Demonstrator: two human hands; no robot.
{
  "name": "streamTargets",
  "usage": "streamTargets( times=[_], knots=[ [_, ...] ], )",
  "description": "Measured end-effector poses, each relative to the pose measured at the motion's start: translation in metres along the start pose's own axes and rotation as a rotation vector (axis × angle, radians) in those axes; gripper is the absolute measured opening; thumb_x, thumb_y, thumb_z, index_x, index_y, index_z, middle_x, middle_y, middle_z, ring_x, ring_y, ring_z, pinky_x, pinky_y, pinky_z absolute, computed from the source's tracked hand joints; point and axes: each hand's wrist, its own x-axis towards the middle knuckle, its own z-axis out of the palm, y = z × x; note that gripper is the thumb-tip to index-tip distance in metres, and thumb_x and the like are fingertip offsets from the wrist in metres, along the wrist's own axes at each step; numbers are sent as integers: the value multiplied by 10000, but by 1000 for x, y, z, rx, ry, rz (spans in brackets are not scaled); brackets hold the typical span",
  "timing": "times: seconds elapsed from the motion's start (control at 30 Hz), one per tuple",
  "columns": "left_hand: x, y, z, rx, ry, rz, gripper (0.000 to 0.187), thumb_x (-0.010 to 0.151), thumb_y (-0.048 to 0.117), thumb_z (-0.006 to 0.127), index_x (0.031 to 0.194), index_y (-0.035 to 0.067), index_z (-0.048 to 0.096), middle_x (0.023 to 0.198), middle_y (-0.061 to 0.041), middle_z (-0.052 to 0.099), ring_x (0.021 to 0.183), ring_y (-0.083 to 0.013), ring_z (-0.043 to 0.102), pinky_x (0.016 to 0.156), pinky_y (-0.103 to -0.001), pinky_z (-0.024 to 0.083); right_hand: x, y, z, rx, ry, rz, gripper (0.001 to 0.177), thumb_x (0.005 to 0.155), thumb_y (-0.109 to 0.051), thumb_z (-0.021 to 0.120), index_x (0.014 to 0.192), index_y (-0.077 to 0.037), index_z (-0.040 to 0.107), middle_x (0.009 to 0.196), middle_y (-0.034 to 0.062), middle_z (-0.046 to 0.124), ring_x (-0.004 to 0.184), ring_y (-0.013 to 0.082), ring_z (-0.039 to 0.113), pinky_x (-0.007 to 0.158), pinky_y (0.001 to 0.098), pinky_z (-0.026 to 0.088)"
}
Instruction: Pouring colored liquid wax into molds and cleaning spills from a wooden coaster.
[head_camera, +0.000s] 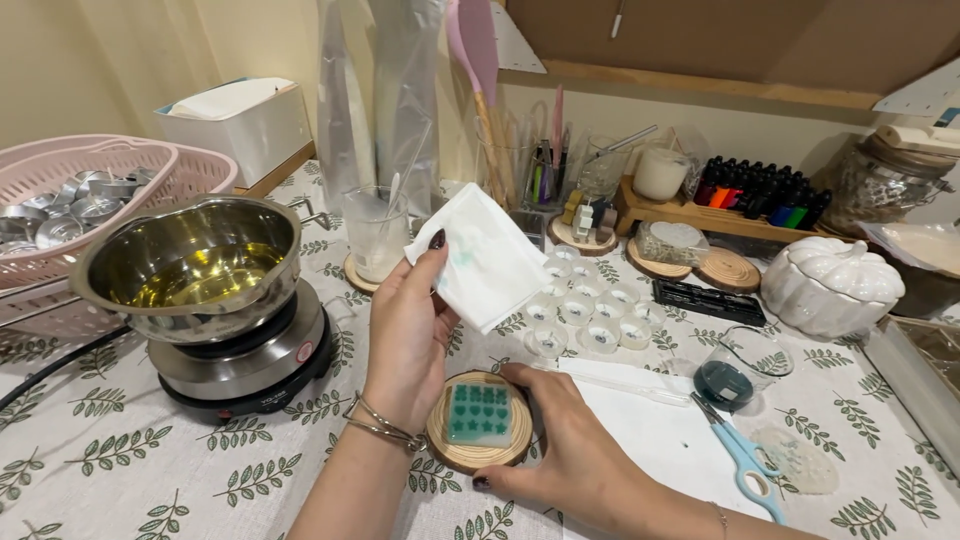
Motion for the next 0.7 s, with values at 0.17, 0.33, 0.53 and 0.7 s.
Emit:
streamTargets(
  times=[0.17, 0.33, 0.53, 0.7],
  knots=[
    [-1, 0, 0, 64, 28, -10, 246, 985, 204, 574, 1138, 39, 674, 1042, -50, 740, 893, -125, 698, 779, -283, 565, -9, 3, -19, -68, -25, 36, 1100, 646, -403, 880, 1554, -107, 333, 1478, 131, 427, 1382, 247, 445, 1150, 345, 390],
    [-1, 3, 3, 112, 35, 35, 249, 992, 197, 572, 1147, 29, 670, 1040, -52, 741, 888, -118, 690, 751, -265, 555, -37, 18, -61, -151, 49, 116, 823, 758, -398, 796, 1489, -188, 479, 1455, 58, 544, 1348, 177, 498, 1137, 381, 395],
    [-13, -23, 14, 150, -4, -80, 275, 997, 185, 535, 1132, -23, 654, 1019, -97, 747, 863, -153, 712, 750, -301, 575, -69, 51, -149, -142, 482, -44, 537, 780, -244, 705, 1300, -115, 667, 1082, 35, 752, 990, 167, 712, 898, 358, 560],
    [-49, -40, 62, 72, -125, -492, 303, 961, 158, 521, 1121, -63, 653, 1013, -161, 767, 886, -198, 727, 795, -318, 588, -47, 95, -243, -416, 705, 99, 334, 883, -242, 686, 1169, -74, 731, 1107, 95, 763, 1006, 203, 739, 853, 377, 579]
  ],
)
